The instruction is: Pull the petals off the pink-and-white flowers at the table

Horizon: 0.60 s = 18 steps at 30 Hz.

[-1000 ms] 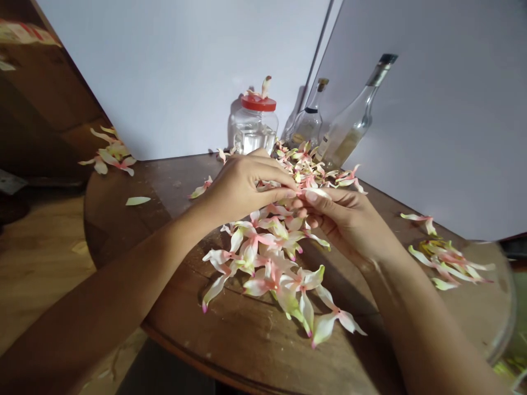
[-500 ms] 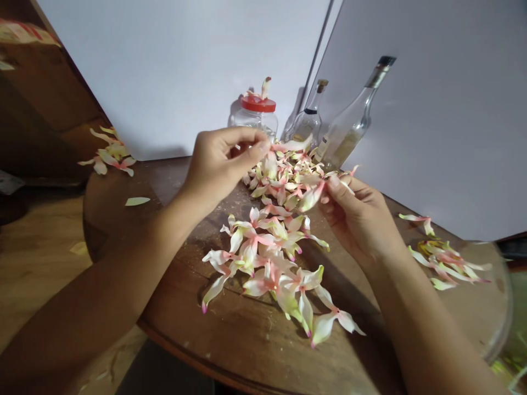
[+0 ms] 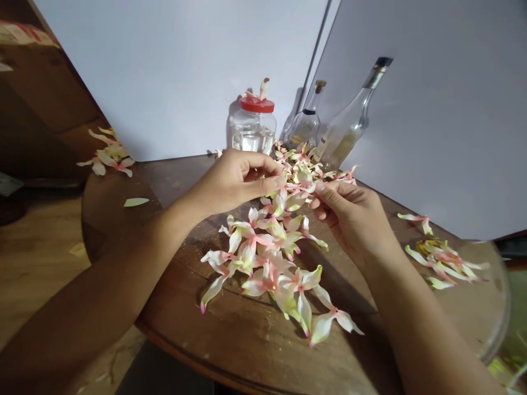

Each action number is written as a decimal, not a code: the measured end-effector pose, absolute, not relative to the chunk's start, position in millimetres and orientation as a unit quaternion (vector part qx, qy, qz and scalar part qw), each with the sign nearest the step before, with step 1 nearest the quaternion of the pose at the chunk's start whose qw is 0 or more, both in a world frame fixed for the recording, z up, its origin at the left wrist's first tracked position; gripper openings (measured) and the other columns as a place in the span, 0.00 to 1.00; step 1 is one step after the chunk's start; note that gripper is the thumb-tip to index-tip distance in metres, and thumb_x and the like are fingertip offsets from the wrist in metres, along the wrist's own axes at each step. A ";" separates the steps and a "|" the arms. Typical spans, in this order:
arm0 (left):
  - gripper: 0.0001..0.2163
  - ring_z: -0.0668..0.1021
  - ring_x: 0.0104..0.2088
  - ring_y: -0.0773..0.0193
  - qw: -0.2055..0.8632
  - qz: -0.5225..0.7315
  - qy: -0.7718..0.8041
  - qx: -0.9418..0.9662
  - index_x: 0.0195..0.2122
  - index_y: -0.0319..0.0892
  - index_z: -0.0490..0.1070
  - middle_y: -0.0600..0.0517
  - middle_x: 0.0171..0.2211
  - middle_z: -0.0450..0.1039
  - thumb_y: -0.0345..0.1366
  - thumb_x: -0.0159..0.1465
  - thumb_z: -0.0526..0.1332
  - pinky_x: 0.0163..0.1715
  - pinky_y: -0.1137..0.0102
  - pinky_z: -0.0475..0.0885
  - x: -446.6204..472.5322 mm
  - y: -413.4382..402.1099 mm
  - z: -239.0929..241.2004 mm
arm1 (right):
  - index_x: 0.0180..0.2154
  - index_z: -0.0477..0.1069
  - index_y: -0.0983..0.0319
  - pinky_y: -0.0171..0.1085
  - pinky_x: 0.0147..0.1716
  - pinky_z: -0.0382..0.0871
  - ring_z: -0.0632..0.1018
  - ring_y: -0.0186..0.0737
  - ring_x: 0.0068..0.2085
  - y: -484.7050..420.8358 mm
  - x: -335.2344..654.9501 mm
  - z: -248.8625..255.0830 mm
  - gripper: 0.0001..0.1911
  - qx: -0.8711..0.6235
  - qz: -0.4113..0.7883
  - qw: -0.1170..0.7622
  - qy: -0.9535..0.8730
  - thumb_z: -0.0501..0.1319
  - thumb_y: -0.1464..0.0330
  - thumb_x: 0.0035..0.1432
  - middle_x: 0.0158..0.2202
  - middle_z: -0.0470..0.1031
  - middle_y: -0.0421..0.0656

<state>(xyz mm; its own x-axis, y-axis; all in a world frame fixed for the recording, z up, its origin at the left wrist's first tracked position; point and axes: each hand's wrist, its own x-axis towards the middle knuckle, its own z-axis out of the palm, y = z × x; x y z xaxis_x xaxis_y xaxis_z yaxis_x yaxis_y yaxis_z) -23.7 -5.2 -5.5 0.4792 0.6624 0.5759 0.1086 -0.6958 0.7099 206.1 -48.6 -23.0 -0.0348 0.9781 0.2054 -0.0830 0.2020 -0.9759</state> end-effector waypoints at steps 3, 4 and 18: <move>0.07 0.78 0.30 0.68 0.307 0.435 0.229 0.815 0.36 0.39 0.79 0.51 0.32 0.79 0.38 0.65 0.66 0.28 0.75 0.72 -25.9 -5.0 -3.9 | 0.23 0.78 0.61 0.31 0.21 0.62 0.69 0.30 0.24 -49.3 206.7 -22.8 0.14 -0.408 0.478 0.557 -0.543 0.73 0.62 0.57 0.24 0.74 0.41; 0.07 0.79 0.31 0.68 0.302 0.426 0.222 0.823 0.37 0.40 0.79 0.51 0.33 0.79 0.38 0.65 0.66 0.29 0.74 0.72 -26.4 -4.8 -3.6 | 0.25 0.79 0.61 0.31 0.22 0.63 0.70 0.30 0.25 -49.8 206.9 -23.0 0.13 -0.401 0.485 0.551 -0.547 0.72 0.62 0.58 0.25 0.74 0.41; 0.03 0.81 0.37 0.65 0.048 0.473 0.161 0.865 0.36 0.44 0.81 0.52 0.36 0.83 0.31 0.65 0.67 0.41 0.66 0.74 -11.0 -8.1 -11.7 | 0.28 0.79 0.61 0.32 0.21 0.63 0.71 0.32 0.22 -58.6 200.4 -22.1 0.12 -0.401 0.448 0.474 -0.643 0.69 0.62 0.62 0.23 0.76 0.41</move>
<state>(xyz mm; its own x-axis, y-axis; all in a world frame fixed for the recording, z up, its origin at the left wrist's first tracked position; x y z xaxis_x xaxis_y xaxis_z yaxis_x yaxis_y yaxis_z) -11.0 -8.1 -11.7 0.5004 0.3234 0.8031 0.2320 -0.9438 0.2356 200.4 -58.6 -22.1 -0.2299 0.9405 0.2503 0.0905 0.2768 -0.9567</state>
